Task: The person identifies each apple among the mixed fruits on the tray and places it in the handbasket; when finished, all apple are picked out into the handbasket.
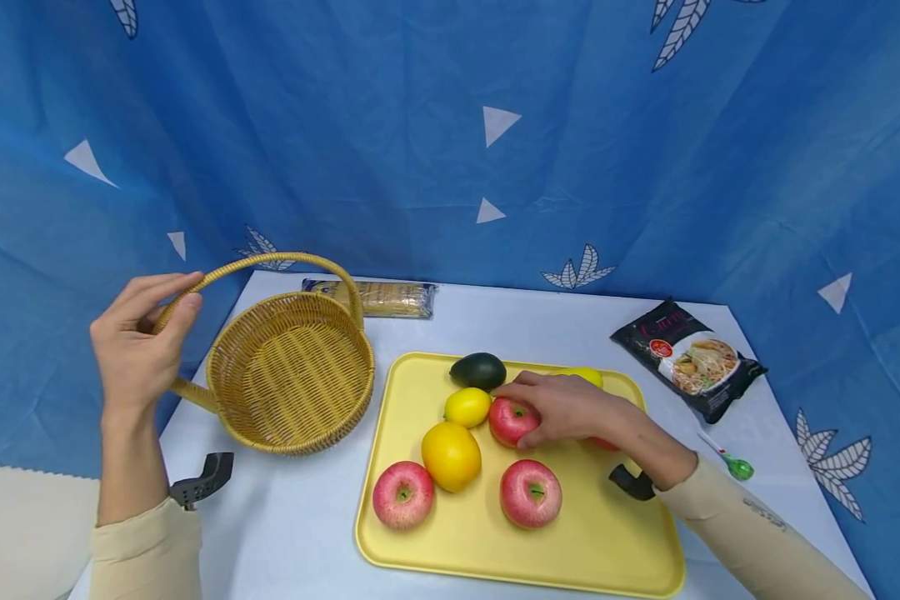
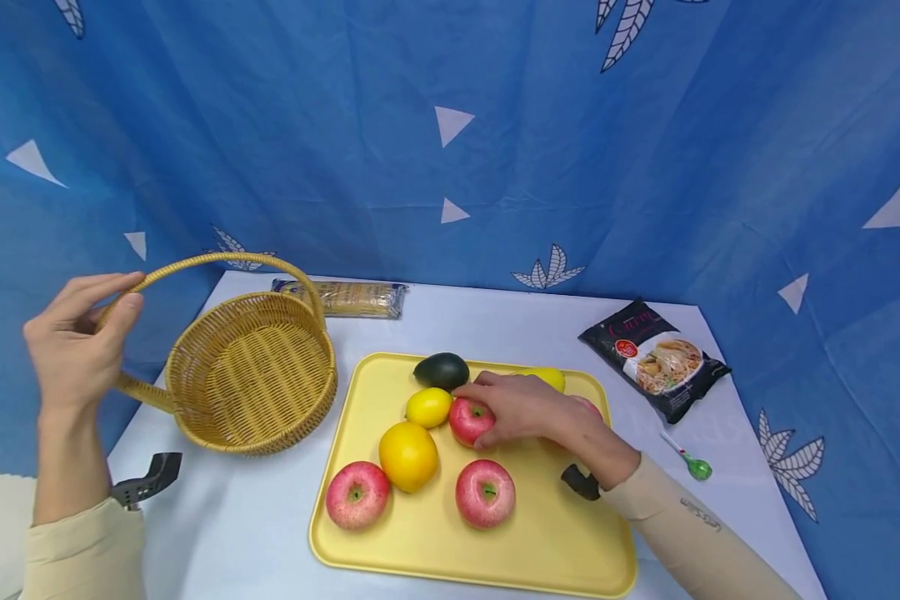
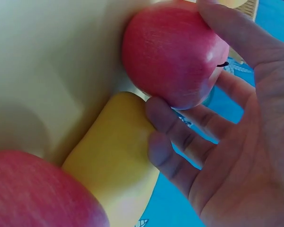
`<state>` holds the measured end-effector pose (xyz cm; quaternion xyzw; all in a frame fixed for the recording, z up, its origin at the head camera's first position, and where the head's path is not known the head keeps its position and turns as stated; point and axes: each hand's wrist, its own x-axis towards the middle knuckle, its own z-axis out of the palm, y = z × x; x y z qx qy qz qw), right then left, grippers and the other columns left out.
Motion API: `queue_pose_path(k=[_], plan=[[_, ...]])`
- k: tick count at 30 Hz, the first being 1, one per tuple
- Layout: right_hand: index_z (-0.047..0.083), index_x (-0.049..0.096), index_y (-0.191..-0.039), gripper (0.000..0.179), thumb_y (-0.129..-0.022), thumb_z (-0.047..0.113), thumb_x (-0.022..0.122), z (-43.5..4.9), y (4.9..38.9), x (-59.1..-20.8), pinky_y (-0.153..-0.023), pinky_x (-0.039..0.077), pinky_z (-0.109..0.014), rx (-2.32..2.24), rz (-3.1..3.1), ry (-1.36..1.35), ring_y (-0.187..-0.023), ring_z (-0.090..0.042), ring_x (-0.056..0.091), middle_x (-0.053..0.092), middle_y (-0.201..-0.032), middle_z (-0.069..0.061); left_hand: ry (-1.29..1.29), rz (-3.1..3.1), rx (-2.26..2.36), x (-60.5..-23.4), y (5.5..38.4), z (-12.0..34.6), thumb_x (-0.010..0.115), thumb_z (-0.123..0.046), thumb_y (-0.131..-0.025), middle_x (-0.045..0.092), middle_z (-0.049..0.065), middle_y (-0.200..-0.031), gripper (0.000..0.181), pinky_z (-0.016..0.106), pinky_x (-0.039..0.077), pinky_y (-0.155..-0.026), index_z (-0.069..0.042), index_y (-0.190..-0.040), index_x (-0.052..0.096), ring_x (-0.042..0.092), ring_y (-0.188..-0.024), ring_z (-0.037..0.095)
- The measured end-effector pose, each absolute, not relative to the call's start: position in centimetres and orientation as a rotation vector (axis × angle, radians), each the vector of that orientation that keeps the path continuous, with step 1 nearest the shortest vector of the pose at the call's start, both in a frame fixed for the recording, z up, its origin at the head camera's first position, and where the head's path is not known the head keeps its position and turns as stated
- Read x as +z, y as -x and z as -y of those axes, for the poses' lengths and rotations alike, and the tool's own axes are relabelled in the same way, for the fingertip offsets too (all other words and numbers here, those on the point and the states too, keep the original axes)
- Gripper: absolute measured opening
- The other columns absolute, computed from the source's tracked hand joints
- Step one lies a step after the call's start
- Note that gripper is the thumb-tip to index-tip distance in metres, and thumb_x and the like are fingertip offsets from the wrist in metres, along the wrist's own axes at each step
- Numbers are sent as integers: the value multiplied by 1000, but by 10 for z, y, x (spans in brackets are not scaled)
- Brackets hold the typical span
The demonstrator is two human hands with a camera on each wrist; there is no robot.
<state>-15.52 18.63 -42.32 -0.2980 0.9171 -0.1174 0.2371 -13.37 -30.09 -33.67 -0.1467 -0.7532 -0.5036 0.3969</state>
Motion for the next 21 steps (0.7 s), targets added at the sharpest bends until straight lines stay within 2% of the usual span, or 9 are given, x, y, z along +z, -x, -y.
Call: queue_pose_path(k=[21], plan=[[36, 55, -141, 75, -74, 46, 87, -183, 154, -424, -83, 50, -31, -312, -2530, 803, -99, -8, 54, 54, -118, 13, 369, 1898, -1281, -339, 135, 304, 68, 8, -88, 69, -4, -99, 19, 18, 18, -44, 16, -106, 71, 26, -47, 2]])
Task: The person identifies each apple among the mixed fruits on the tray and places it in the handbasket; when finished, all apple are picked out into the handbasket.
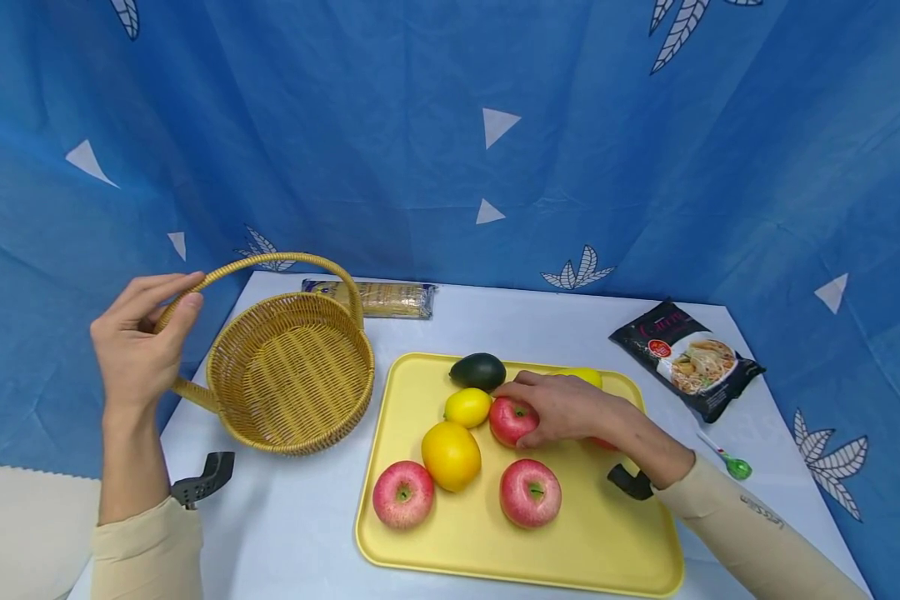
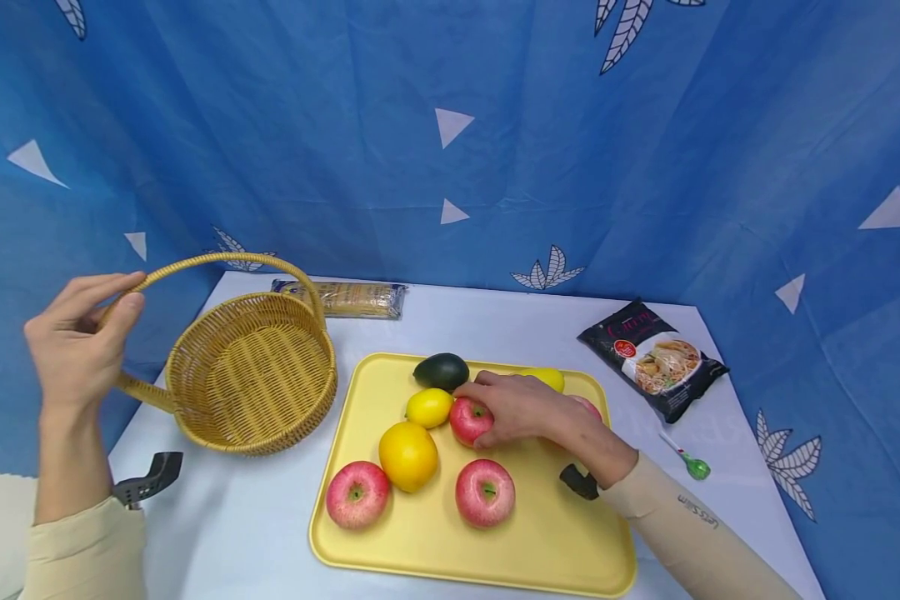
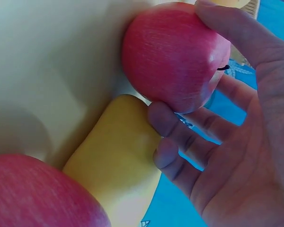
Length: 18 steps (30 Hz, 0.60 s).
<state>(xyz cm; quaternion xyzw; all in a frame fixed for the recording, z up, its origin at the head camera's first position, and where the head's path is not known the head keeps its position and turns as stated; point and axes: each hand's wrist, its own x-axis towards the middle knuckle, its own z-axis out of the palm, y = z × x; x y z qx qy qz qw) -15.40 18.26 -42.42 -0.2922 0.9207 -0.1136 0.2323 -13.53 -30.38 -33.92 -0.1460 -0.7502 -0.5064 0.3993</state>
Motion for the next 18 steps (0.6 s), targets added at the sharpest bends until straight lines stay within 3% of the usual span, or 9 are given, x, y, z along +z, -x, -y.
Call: queue_pose_path(k=[18], plan=[[36, 55, -139, 71, -75, 50, 81, -175, 158, -397, -71, 48, -28, -324, -2592, 886, -88, -8, 56, 52, -116, 11, 363, 1912, -1277, -341, 136, 305, 68, 7, -89, 69, -3, -101, 19, 17, 20, -42, 16, -106, 71, 29, -45, 1]])
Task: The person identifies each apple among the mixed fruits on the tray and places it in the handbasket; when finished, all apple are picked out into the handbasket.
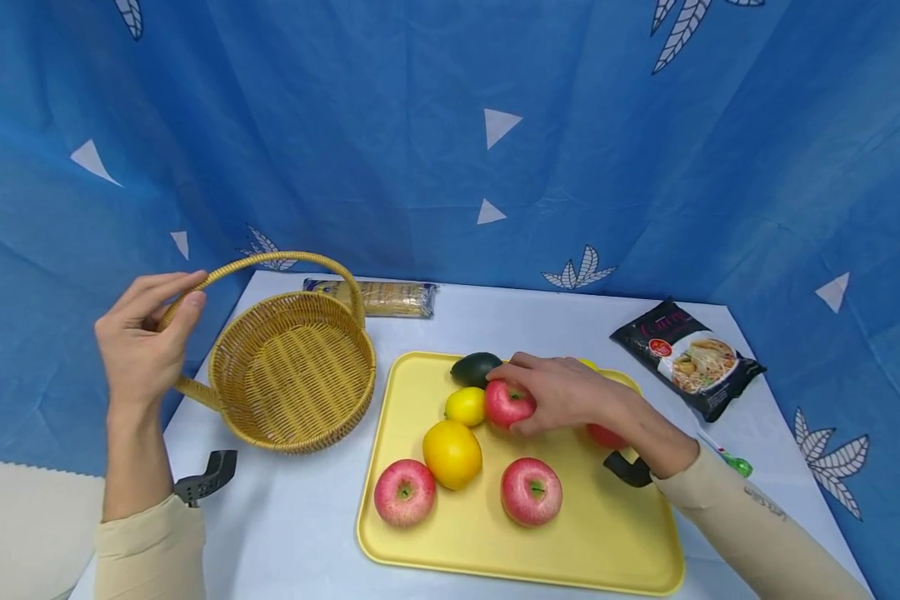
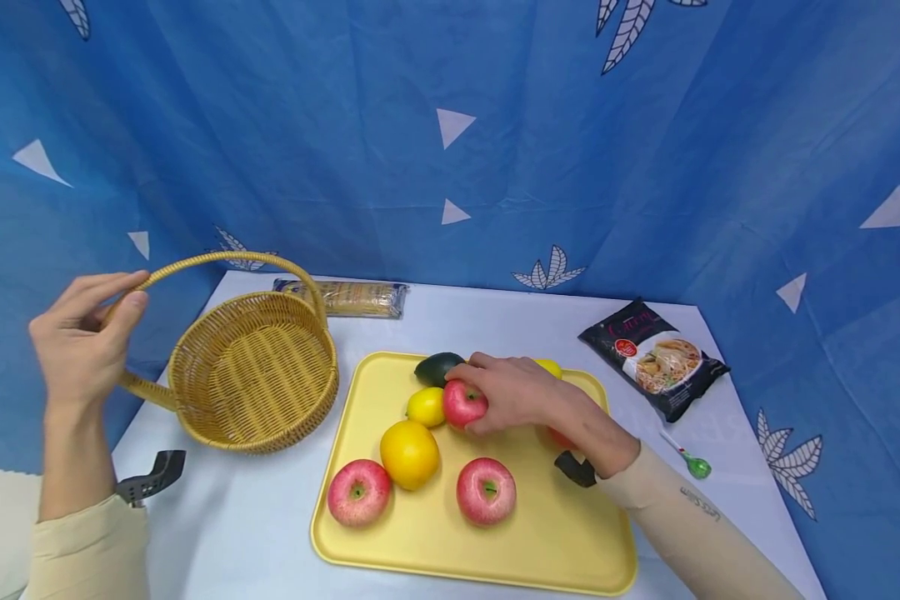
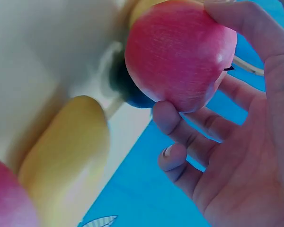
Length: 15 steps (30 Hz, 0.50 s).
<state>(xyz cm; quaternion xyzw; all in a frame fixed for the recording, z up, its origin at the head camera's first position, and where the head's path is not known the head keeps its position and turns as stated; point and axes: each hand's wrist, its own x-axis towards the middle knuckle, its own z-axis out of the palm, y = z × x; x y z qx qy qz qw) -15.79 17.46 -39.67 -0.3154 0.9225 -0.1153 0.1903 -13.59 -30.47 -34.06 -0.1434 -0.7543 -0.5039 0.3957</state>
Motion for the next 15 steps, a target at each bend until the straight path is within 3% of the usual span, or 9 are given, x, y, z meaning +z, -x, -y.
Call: queue_pose_path(k=[15], plan=[[40, 54, -138, 68, -76, 55, 79, -130, 169, -370, -76, 50, -25, -370, -2593, 1015, -93, -4, 56, 53, -118, 14, 352, 1907, -1289, -343, 136, 307, 68, 8, -89, 69, -3, -101, 19, 16, 22, -43, 15, -106, 72, 31, -46, 2]])
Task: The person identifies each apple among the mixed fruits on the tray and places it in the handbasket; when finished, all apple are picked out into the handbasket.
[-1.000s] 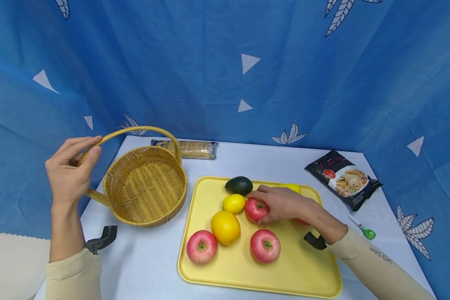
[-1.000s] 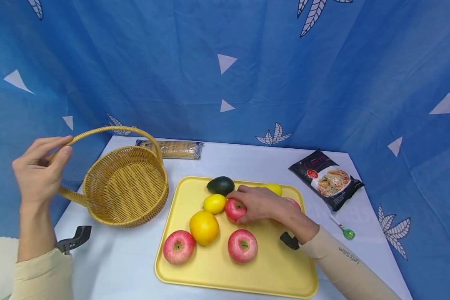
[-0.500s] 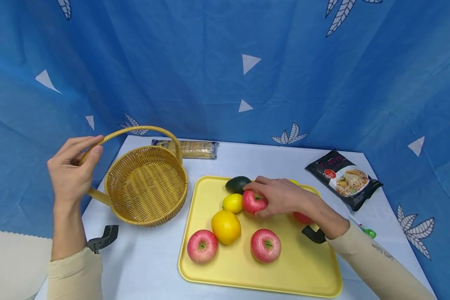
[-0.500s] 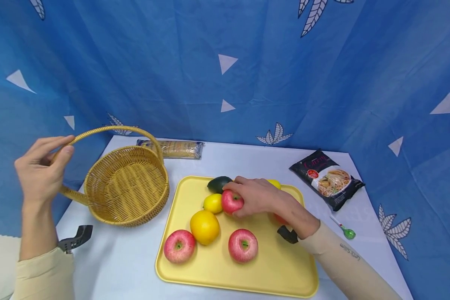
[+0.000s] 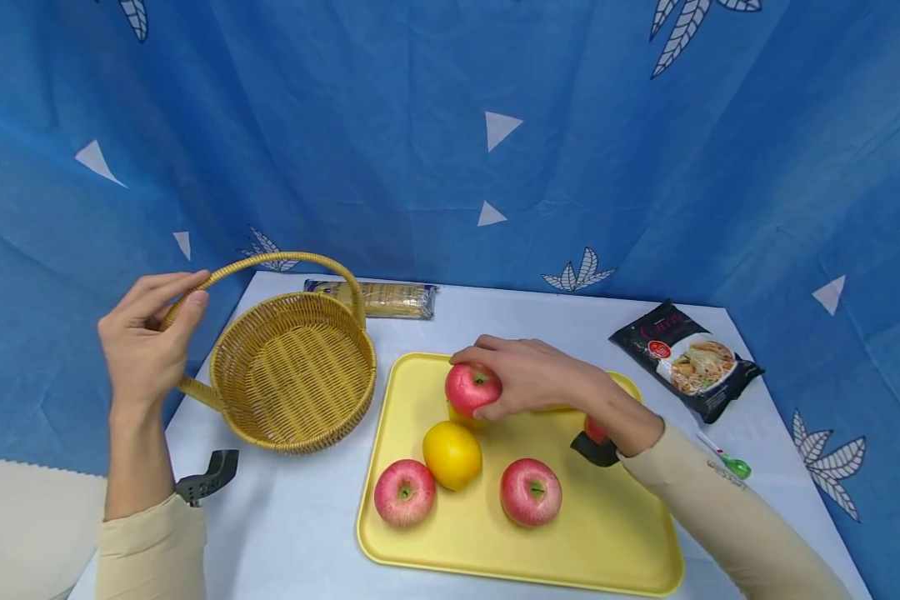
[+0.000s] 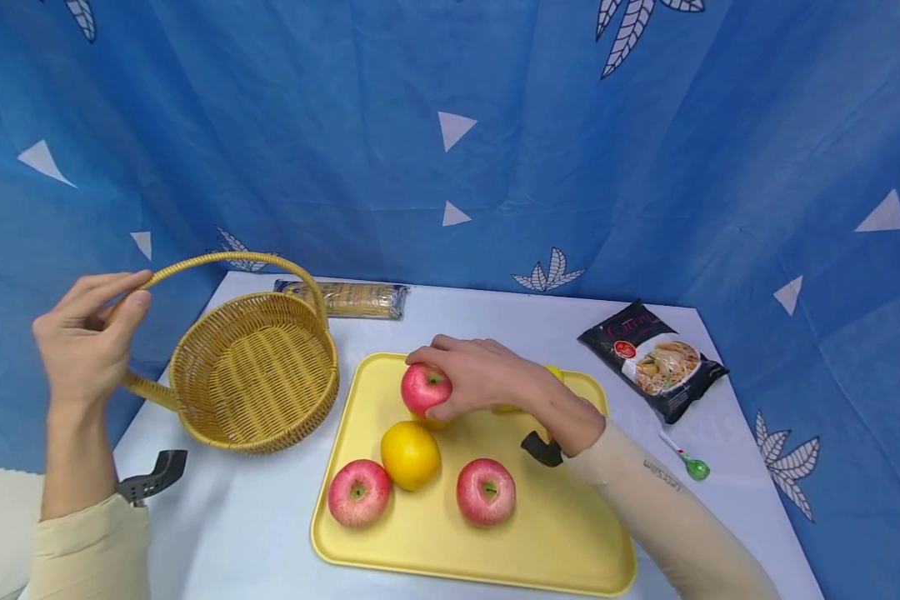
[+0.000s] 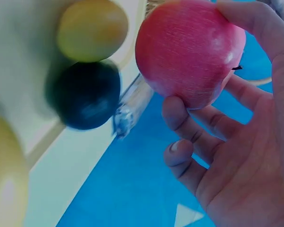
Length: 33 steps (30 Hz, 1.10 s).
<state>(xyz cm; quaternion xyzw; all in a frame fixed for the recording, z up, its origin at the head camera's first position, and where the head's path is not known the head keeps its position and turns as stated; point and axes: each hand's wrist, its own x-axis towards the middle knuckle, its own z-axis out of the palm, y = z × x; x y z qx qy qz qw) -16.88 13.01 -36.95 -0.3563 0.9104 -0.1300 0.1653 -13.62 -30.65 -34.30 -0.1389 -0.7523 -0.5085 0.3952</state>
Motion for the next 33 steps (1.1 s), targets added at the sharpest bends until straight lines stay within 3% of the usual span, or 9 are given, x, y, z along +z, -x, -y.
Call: queue_pose_path(k=[14, 20, 33], plan=[[36, 51, -143, 71, -80, 61, 71, -51, 191, -357, -80, 49, -28, -400, -2539, 1272, -98, -5, 56, 54, -122, 11, 350, 1890, -1299, -341, 137, 304, 70, 8, -88, 70, -2, -100, 18, 15, 24, -44, 15, -104, 72, 34, -47, 1], [33, 50, -145, 72, -81, 59, 72, -20, 201, -361, -90, 50, -33, -466, -2483, 1329, -113, -10, 54, 54, -130, 7, 349, 1891, -1293, -340, 136, 304, 70, 7, -88, 70, -3, -99, 18, 16, 22, -43, 15, -104, 72, 31, -46, 2], [25, 48, -147, 72, -85, 55, 71, 29, 214, -375, -92, 48, -26, -492, -2439, 1386, -116, -9, 51, 52, -136, 3, 339, 1902, -1290, -340, 133, 303, 69, 7, -89, 70, -3, -100, 18, 15, 24, -44, 15, -105, 72, 34, -48, 2]])
